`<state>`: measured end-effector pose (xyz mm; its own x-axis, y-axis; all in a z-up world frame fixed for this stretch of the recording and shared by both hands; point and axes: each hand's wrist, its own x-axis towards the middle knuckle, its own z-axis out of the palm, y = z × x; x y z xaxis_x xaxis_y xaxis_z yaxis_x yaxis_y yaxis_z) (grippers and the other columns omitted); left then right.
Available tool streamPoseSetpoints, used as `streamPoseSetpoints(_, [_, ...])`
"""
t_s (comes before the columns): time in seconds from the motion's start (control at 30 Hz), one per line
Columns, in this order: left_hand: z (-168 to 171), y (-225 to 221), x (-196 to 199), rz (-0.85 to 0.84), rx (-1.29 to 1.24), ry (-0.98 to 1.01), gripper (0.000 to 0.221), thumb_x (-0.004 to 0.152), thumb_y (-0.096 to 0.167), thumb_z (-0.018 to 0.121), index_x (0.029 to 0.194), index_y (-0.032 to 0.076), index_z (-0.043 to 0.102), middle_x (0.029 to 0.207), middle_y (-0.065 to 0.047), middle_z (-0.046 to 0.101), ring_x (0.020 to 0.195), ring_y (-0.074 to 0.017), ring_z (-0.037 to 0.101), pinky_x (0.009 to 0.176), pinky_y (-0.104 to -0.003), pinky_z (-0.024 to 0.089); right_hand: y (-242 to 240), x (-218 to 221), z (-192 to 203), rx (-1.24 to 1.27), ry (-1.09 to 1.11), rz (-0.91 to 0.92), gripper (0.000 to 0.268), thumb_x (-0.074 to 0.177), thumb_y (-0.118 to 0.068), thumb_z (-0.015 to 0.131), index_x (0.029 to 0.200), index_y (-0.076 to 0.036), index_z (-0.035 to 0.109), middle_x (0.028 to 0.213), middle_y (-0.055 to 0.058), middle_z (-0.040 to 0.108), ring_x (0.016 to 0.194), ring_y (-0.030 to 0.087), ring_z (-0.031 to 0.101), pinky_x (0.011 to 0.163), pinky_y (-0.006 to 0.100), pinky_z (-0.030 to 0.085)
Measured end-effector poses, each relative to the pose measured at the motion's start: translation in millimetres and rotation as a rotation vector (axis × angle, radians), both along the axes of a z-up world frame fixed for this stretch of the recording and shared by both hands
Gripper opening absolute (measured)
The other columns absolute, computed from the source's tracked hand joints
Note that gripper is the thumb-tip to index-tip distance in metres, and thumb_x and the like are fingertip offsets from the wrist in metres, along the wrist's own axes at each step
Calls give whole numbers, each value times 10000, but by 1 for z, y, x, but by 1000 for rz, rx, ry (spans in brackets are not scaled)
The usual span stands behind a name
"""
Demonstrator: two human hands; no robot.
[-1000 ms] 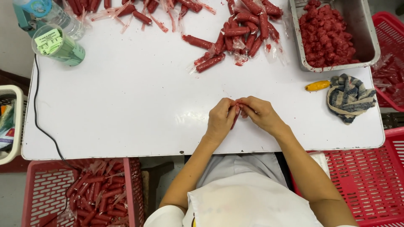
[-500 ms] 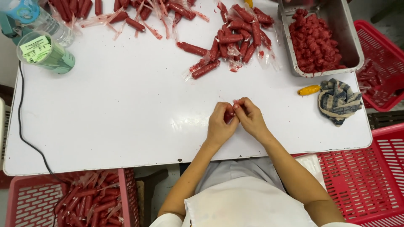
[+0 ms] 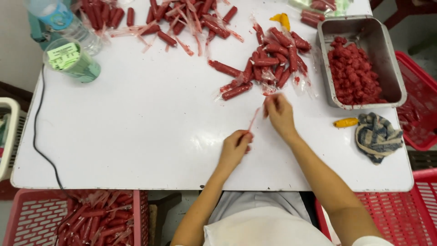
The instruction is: The person fills thin casings with ground meat from a metal tray, ties off the ends, and places the finished sausages into a red basket. The process is repeated continuously throughout the clip.
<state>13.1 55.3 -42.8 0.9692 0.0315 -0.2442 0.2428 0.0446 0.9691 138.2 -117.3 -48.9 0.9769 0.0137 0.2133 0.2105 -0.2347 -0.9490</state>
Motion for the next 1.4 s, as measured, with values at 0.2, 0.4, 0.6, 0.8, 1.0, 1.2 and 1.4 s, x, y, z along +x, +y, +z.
streamPoseSetpoints(0.2, [67, 163, -94, 268, 1319, -93, 180, 963, 42, 596, 1060, 35, 748, 904, -197, 713, 868, -386, 708, 724, -481, 585, -40, 151, 17, -1121, -597, -90, 409, 862, -101, 764, 1251, -141, 646, 1177, 97, 465, 1040, 353, 582, 828, 462, 612])
streamPoseSetpoints(0.4, [119, 208, -135, 172, 1656, 596, 436, 1048, 429, 495, 1400, 193, 594, 1329, -135, 663, 1129, -303, 681, 938, -477, 609, -14, 126, 81, -969, -312, 314, 199, 996, -127, 592, 1092, 47, 590, 1345, 167, 495, 837, 425, 627, 571, 549, 515])
streamPoseSetpoints(0.6, [115, 76, -23, 61, 630, -549, 456, 1021, 184, 602, 1416, -33, 530, 1390, -292, 565, 1336, -479, 507, 1109, -565, 403, 5, 12, 136, -1159, -727, 403, 100, 984, -204, 631, 1065, -167, 586, 970, 34, 606, 881, 277, 689, 686, 386, 574])
streamPoseSetpoints(0.8, [93, -37, 55, -288, -173, -118, 376, 1001, 303, 663, 1268, 40, 681, 952, -130, 751, 869, -222, 731, 782, -337, 618, -51, -45, 189, -1146, -689, 545, 179, 960, -4, 584, 1122, -74, 616, 956, 101, 649, 956, 300, 689, 798, 367, 579])
streamPoseSetpoints(1.0, [85, -102, 60, -377, -445, -85, 462, 1067, 473, 538, 887, 70, 676, 731, -126, 663, 665, -200, 717, 626, -320, 636, -104, -54, 183, -1072, -494, 529, 183, 969, -30, 573, 1144, -68, 609, 858, 91, 644, 846, 308, 691, 722, 389, 567])
streamPoseSetpoints(1.2, [81, -94, 20, -517, -743, -111, 319, 1110, 293, 511, 910, 55, 587, 716, -119, 625, 679, -246, 722, 682, -349, 613, -108, -15, 105, -1136, -847, 431, 102, 936, -105, 628, 991, -152, 556, 874, 18, 492, 812, 237, 563, 720, 354, 485])
streamPoseSetpoints(1.4, [128, -19, -20, -647, 523, -466, 366, 1041, 235, 456, 966, -41, 684, 984, -287, 648, 915, -493, 642, 780, -544, 546, -57, -34, 63, -872, -759, 542, 187, 917, -49, 540, 768, -154, 497, 757, -5, 416, 666, 202, 501, 627, 303, 467])
